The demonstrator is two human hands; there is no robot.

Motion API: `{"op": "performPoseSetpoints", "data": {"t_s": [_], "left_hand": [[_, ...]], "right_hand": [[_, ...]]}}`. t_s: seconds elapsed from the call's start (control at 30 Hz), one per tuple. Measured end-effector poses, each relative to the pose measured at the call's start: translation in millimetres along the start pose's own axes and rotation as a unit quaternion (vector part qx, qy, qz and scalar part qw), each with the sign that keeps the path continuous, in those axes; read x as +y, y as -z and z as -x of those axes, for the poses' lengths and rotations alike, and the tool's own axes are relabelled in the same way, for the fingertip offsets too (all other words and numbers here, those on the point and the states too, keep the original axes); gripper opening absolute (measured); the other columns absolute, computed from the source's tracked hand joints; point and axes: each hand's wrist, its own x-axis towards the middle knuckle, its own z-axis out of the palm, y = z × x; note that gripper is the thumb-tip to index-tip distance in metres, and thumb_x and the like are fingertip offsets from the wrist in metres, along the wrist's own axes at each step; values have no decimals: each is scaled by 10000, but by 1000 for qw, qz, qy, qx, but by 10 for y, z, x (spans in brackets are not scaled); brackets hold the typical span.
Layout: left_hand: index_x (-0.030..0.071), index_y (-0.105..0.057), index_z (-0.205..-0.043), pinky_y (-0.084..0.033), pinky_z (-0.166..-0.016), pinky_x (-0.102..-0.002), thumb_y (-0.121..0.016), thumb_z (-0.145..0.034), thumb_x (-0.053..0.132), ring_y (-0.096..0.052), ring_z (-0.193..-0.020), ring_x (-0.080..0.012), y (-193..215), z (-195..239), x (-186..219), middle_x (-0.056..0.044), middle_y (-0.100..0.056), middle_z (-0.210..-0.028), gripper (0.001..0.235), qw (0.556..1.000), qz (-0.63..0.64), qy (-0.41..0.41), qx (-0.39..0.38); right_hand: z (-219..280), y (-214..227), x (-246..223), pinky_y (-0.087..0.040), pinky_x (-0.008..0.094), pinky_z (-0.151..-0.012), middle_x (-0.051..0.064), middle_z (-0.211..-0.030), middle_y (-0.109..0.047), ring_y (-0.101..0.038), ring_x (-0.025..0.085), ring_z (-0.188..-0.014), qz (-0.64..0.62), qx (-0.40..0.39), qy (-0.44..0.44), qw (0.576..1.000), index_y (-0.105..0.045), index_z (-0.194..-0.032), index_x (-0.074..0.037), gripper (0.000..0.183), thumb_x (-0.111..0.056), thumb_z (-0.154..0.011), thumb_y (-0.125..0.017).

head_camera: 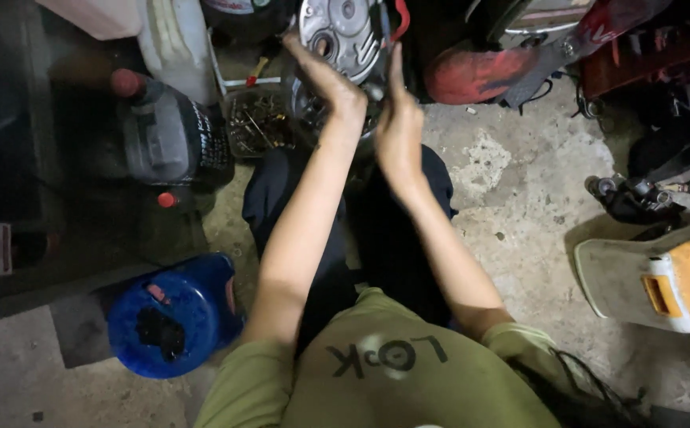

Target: Cleaning a metal engine component using a small brush and cleaning fluid to remove grime.

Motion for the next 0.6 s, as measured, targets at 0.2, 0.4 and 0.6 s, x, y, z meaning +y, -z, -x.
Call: {"op": "performPoseSetpoints", "data": {"t_s": [0.2, 0.4, 0.6], "left_hand": [[69, -523, -1467, -356, -1200, -472, -398, -1025, 536, -475, -1423, -346, -4, 53, 209, -183, -525, -1524, 655, 1000, 12, -21, -14], [74, -603, -1322, -459, -1100, -470, -415, -1062, 500, -589, -1283, -327, 5, 141, 151, -189, -635, -1365, 534, 994, -59, 4, -89], [6, -449, -1513, -430, -1162, -456, -441, -940, 515, -509, -1419, -343, -27, 354, 710, -217, -515, -1541, 767, 972, -216, -7, -93]], "right_hand": [[550, -10, -344, -497, 294, -995, 266, -1401, -645, -727, 323, -1116, -2, -77, 0, 997, -189, -1634, -125, 941, 241, -781, -346], [78, 308, -152, -490, 327, -843, 144, -997, -619, -598, 287, -878, 72, 12, 42, 996, -139, -1676, -260, 941, 197, -890, -385], [790, 177, -300, -428, 434, -567, 121, -935, -511, -504, 267, -629, 116, -85, 20, 989, -187, -1665, -262, 1011, 225, -815, -438]]}}
